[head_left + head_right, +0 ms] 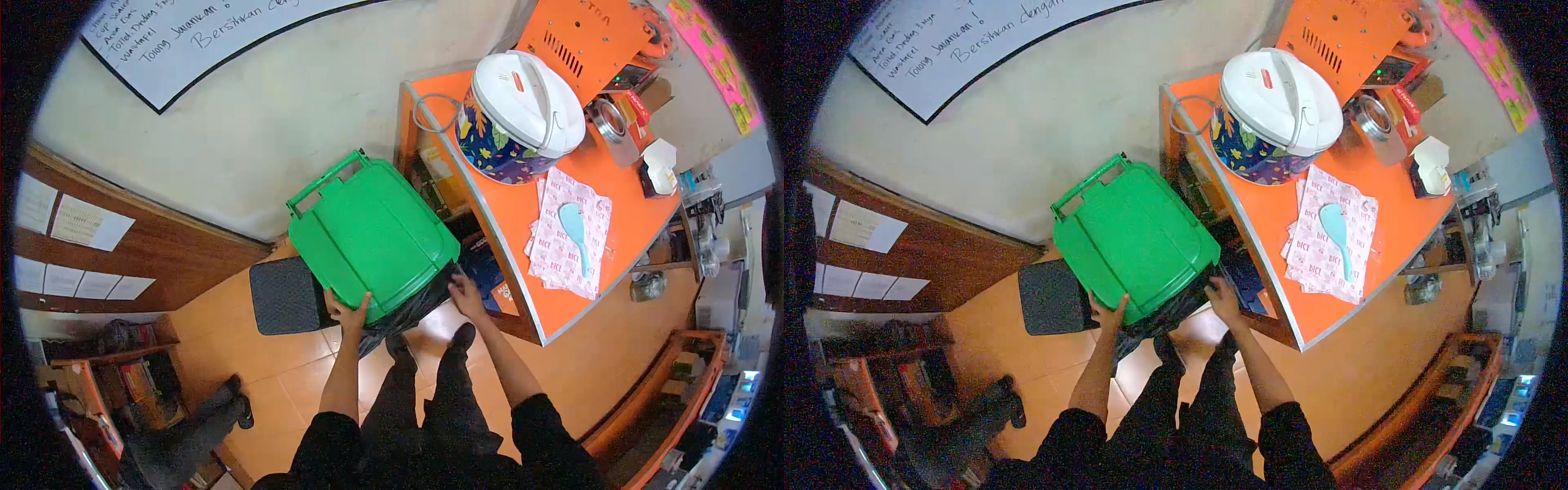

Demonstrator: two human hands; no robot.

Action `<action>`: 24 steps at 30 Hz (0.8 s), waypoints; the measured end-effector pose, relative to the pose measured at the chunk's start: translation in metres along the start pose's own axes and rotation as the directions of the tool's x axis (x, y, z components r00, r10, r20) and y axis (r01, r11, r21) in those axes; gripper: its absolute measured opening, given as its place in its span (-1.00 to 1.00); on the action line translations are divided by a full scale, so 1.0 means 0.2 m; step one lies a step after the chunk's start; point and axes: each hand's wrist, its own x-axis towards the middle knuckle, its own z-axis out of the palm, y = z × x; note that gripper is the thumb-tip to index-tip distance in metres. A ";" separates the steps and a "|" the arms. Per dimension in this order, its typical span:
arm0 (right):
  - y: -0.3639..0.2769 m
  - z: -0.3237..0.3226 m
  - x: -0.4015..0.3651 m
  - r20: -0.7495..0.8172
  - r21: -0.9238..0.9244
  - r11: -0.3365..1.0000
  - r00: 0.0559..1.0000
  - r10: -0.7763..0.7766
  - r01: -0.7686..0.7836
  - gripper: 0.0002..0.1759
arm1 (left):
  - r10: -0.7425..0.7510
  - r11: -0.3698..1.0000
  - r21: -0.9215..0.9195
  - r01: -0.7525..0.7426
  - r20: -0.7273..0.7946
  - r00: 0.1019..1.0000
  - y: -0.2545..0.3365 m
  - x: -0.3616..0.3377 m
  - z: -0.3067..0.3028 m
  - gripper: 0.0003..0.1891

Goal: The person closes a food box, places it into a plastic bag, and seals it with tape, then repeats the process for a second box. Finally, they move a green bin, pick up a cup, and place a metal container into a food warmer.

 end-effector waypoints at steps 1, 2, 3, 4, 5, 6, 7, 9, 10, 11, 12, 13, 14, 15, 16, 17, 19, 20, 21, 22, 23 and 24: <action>0.05 0.02 0.18 -0.061 -0.034 0.996 0.994 -0.086 0.084 -0.53 | 0.177 0.959 -0.204 -0.197 -0.110 0.978 -0.12 0.06 0.07 0.35; 0.01 0.00 0.31 -0.127 -0.060 0.981 0.973 -0.193 0.187 -0.50 | 0.319 0.838 -0.375 -0.397 -0.252 0.913 -0.20 0.11 0.11 0.38; 0.00 -0.01 0.43 -0.108 -0.140 0.978 0.979 -0.172 0.157 -0.31 | 0.274 0.741 -0.560 -0.369 -0.250 0.929 -0.20 0.13 0.13 0.41; 0.00 0.00 0.51 -0.113 -0.132 0.979 0.979 -0.171 0.156 -0.31 | 0.281 0.742 -0.555 -0.375 -0.250 0.926 -0.19 0.11 0.09 0.41; 0.00 0.02 0.58 -0.098 -0.135 0.989 0.993 -0.068 0.055 -0.21 | 0.139 0.773 -0.613 -0.163 -0.087 0.986 -0.15 0.08 0.04 0.40; 0.00 0.04 0.64 -0.080 -0.140 0.989 0.996 0.037 -0.048 -0.10 | -0.008 0.772 -0.633 0.060 0.084 0.996 -0.14 0.07 0.01 0.40; 0.04 0.05 0.67 0.087 0.094 0.988 0.989 0.116 -0.124 0.07 | 0.026 0.771 -0.634 0.065 0.133 0.991 -0.16 0.09 0.00 0.34; 0.04 0.09 0.64 0.039 0.081 0.985 0.988 0.150 -0.153 0.07 | 0.025 0.765 -0.632 0.121 0.217 0.976 -0.28 0.16 0.02 0.30; 0.03 0.09 0.60 -0.012 0.058 0.982 0.983 0.181 -0.180 0.06 | 0.024 0.752 -0.633 0.183 0.304 0.952 -0.35 0.17 0.02 0.26; 0.02 0.08 0.56 0.002 0.050 0.976 0.978 0.210 -0.210 0.07 | 0.018 0.752 -0.631 0.189 0.306 0.952 -0.36 0.14 -0.01 0.26; 0.00 0.08 0.52 0.003 0.045 0.976 0.977 0.211 -0.211 0.07 | -0.008 0.710 -0.657 0.253 0.352 0.936 -0.37 0.10 -0.05 0.19; 0.01 0.07 0.47 0.023 0.034 0.978 0.979 0.204 -0.205 0.05 | -0.027 0.662 -0.679 0.316 0.400 0.916 -0.35 0.06 -0.08 0.13; 0.02 0.06 0.40 0.042 0.022 0.980 0.979 0.199 -0.200 0.03 | -0.026 0.658 -0.681 0.322 0.407 0.913 -0.36 0.02 -0.12 0.13; 0.02 0.07 0.32 0.042 0.093 0.980 0.984 0.175 -0.178 0.00 | -0.044 0.703 -0.635 0.319 0.409 0.911 -0.38 -0.03 -0.17 0.07; 0.10 0.08 0.26 0.084 0.060 0.982 0.981 0.175 -0.180 0.00 | -0.059 0.748 -0.587 0.311 0.407 0.911 -0.41 -0.07 -0.21 0.01; 0.11 0.08 0.20 0.126 0.012 0.982 0.974 0.188 -0.191 0.05 | -0.022 0.751 -0.596 0.285 0.408 0.913 -0.48 -0.09 -0.23 -0.04; 0.16 0.11 0.06 0.169 -0.032 0.985 0.970 0.174 -0.171 0.11 | -0.025 0.734 -0.621 0.275 0.379 0.925 -0.56 -0.19 -0.28 -0.10; 0.16 0.13 0.00 0.171 -0.028 0.989 0.974 0.146 -0.143 0.14 | -0.068 0.725 -0.609 0.322 0.402 0.913 -0.63 -0.21 -0.30 -0.08; 0.17 0.14 -0.07 0.190 -0.029 0.976 0.958 0.215 -0.214 0.07 | -0.075 0.766 -0.561 0.313 0.406 0.911 -0.70 -0.22 -0.33 -0.08; 0.19 0.17 -0.13 0.179 0.078 0.985 0.974 0.141 -0.157 0.07 | -0.083 0.805 -0.511 0.303 0.408 0.909 -0.69 -0.26 -0.38 -0.07; 0.18 0.18 -0.18 0.201 0.055 0.985 0.968 0.148 -0.162 0.07 | -0.080 0.809 -0.504 0.301 0.413 0.907 -0.71 -0.28 -0.41 -0.07; 0.18 0.20 -0.23 0.223 0.034 0.985 0.962 0.156 -0.168 0.07 | -0.062 0.795 -0.523 0.309 0.436 0.898 -0.74 -0.30 -0.44 -0.06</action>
